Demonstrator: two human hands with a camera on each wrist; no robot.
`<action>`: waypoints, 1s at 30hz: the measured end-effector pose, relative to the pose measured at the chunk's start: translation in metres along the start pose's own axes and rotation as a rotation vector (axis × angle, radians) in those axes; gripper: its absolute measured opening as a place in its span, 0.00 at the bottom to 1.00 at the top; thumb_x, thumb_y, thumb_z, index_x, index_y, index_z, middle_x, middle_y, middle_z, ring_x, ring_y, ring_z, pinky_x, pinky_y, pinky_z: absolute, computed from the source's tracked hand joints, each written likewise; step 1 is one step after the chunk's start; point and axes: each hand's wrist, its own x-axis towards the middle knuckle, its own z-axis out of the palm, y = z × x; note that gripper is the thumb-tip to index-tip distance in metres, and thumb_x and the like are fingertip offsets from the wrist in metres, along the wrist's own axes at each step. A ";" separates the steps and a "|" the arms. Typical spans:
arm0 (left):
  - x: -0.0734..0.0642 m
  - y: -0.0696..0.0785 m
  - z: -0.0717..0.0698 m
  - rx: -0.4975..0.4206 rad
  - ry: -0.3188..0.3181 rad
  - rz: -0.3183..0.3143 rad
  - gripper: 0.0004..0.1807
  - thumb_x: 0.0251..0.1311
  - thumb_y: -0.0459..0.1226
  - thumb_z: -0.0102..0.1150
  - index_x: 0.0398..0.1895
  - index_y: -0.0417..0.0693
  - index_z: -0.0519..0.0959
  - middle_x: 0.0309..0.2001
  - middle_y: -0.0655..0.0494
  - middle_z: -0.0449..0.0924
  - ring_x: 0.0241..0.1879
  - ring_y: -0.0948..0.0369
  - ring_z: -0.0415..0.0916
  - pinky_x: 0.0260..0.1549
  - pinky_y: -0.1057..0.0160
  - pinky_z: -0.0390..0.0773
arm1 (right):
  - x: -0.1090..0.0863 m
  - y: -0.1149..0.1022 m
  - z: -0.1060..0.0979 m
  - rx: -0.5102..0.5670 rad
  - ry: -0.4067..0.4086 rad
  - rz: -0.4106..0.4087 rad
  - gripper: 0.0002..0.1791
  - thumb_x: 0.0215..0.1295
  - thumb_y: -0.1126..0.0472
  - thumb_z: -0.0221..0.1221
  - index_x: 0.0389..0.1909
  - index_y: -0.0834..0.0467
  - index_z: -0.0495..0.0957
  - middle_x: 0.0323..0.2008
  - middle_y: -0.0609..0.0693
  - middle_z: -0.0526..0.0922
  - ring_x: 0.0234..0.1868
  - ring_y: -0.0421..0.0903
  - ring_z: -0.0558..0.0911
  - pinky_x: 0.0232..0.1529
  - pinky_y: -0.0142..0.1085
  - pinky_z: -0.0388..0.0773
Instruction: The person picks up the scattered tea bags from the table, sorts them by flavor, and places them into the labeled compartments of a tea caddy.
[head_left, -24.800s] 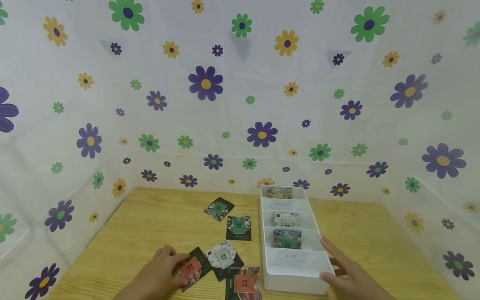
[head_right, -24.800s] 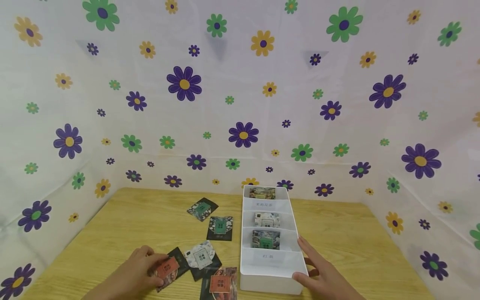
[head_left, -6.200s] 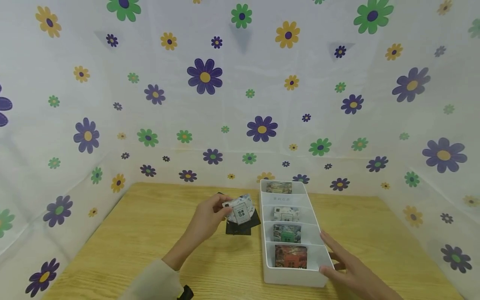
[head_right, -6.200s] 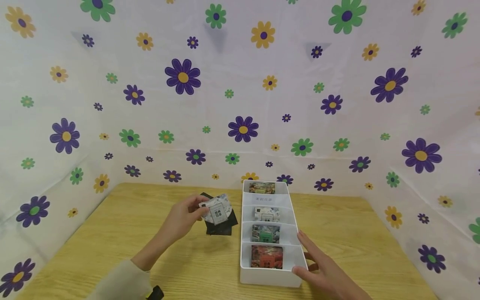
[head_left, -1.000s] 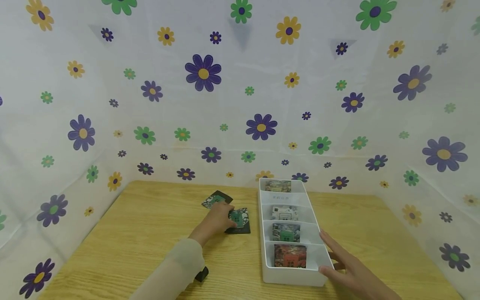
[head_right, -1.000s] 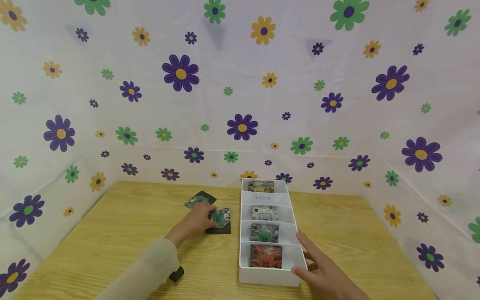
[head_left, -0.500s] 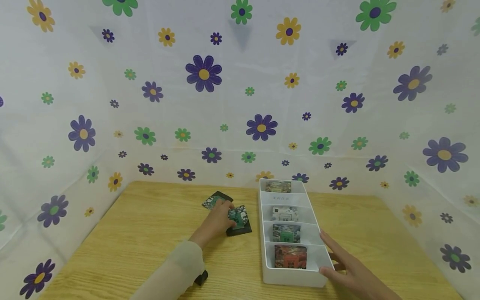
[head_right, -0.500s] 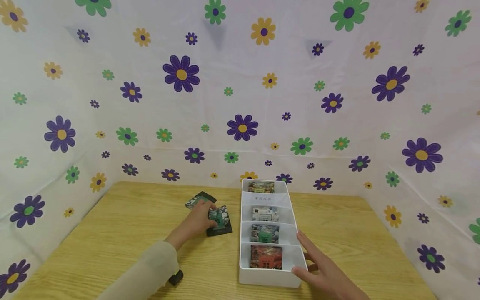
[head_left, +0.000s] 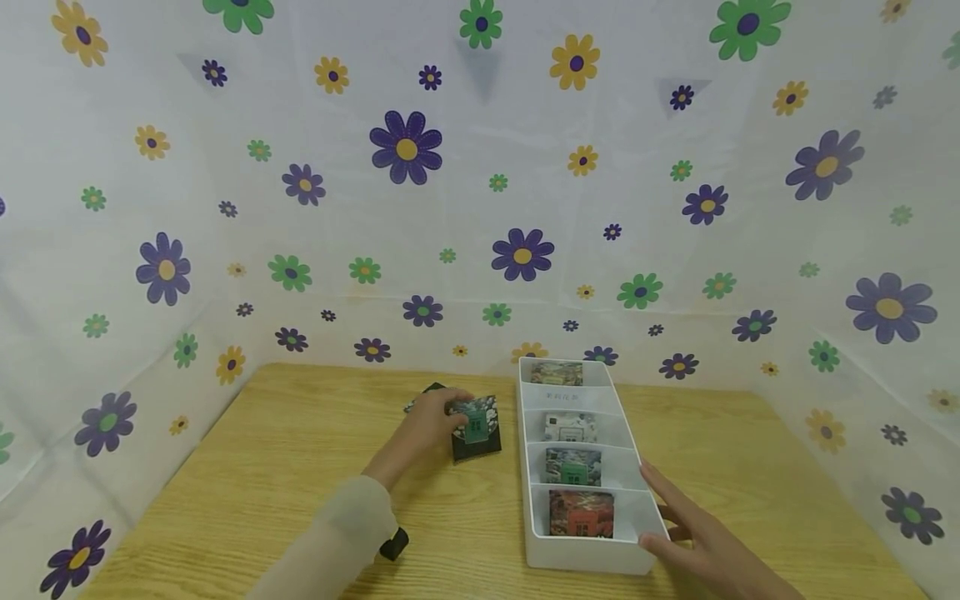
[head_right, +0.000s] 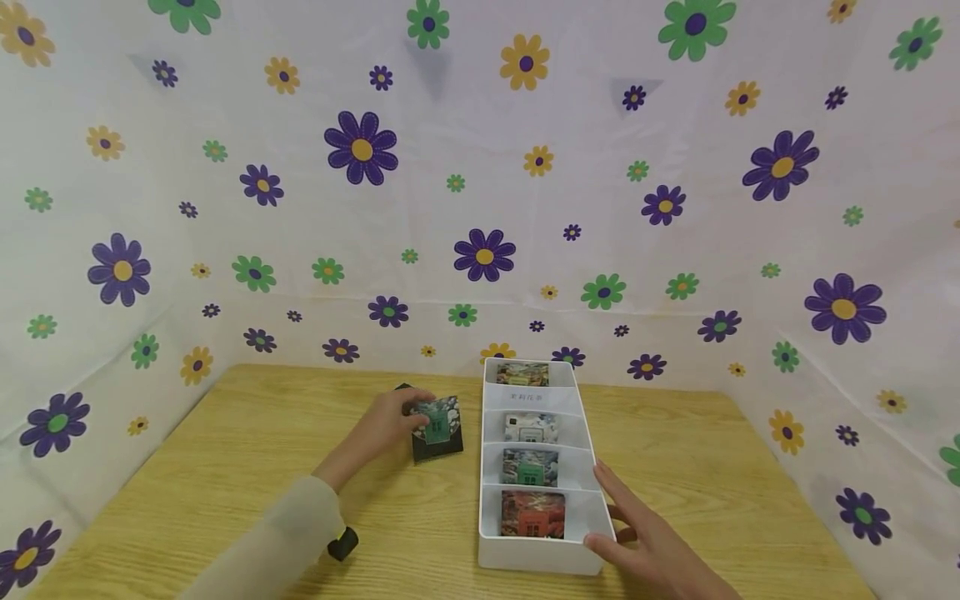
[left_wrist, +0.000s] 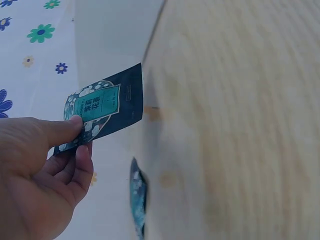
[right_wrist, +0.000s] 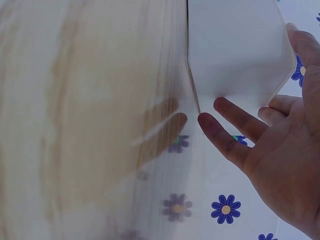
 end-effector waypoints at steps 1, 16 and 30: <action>0.002 0.002 -0.002 0.001 0.012 0.011 0.19 0.68 0.31 0.65 0.61 0.44 0.82 0.57 0.47 0.83 0.46 0.56 0.81 0.39 0.60 0.82 | 0.000 0.000 0.000 0.001 -0.001 0.002 0.46 0.79 0.54 0.57 0.84 0.56 0.38 0.79 0.71 0.47 0.64 0.69 0.74 0.47 0.31 0.80; 0.024 0.033 -0.015 -0.087 0.190 0.107 0.19 0.73 0.32 0.60 0.65 0.47 0.81 0.50 0.48 0.85 0.31 0.61 0.73 0.31 0.64 0.76 | -0.002 0.001 -0.001 0.016 0.000 -0.016 0.45 0.79 0.55 0.56 0.84 0.56 0.38 0.79 0.72 0.49 0.65 0.69 0.74 0.47 0.33 0.80; 0.052 0.060 0.000 -0.196 0.225 0.158 0.19 0.73 0.31 0.59 0.65 0.43 0.80 0.43 0.48 0.83 0.30 0.60 0.70 0.28 0.66 0.72 | -0.001 -0.003 -0.001 0.029 -0.009 0.019 0.46 0.79 0.54 0.57 0.84 0.55 0.38 0.79 0.71 0.48 0.66 0.70 0.72 0.47 0.32 0.80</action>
